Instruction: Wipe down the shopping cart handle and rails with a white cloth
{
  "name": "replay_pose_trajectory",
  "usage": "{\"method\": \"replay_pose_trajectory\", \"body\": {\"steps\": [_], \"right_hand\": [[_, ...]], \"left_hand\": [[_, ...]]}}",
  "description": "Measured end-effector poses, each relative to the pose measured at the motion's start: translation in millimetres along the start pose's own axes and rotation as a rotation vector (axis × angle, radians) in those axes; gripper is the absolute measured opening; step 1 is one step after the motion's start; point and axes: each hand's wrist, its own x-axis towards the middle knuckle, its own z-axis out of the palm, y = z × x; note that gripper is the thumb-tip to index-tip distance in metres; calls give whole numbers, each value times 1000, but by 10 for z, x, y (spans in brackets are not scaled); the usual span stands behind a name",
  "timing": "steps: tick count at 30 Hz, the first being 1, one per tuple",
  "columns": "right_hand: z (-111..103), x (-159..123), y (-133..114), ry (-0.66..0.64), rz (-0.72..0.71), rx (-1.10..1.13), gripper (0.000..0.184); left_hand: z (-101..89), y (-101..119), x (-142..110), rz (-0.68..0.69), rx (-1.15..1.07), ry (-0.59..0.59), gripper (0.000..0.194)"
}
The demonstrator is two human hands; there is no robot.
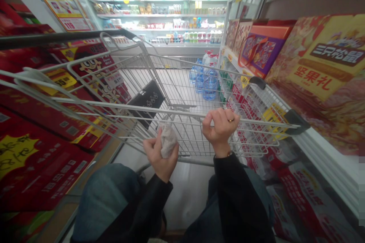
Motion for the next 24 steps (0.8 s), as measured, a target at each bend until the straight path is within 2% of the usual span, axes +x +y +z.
{"method": "replay_pose_trajectory", "body": {"steps": [2,4,6,8,11,15,17,19,22,24], "right_hand": [[-7,-7,13,-17,3,-1,21],[-13,-12,21,-24,2,2,21],[-14,-16,20,-37,6,-1,22],[-7,-19,7,-43,21,0,22],[8,-17,-21,-31,51,4,23],[9,-8,-24,-7,30,4,23],[3,-12,-4,1,4,4,22],[-3,-23,17,-22,-2,-12,21],[-11,-32,28,-61,7,-29,21],[-14,-24,18,-53,6,-21,22]], "left_hand": [[-44,-101,6,70,46,-40,71],[-151,-293,96,86,97,-25,68],[-251,-463,210,19,128,59,68],[-283,-513,276,-55,149,143,69],[-180,-322,209,-30,169,139,73],[9,18,14,209,166,-32,70],[5,20,4,312,160,-93,64],[-82,-101,76,336,172,-95,63],[-250,-313,251,165,219,43,67],[-282,-341,308,30,213,133,69]]}}
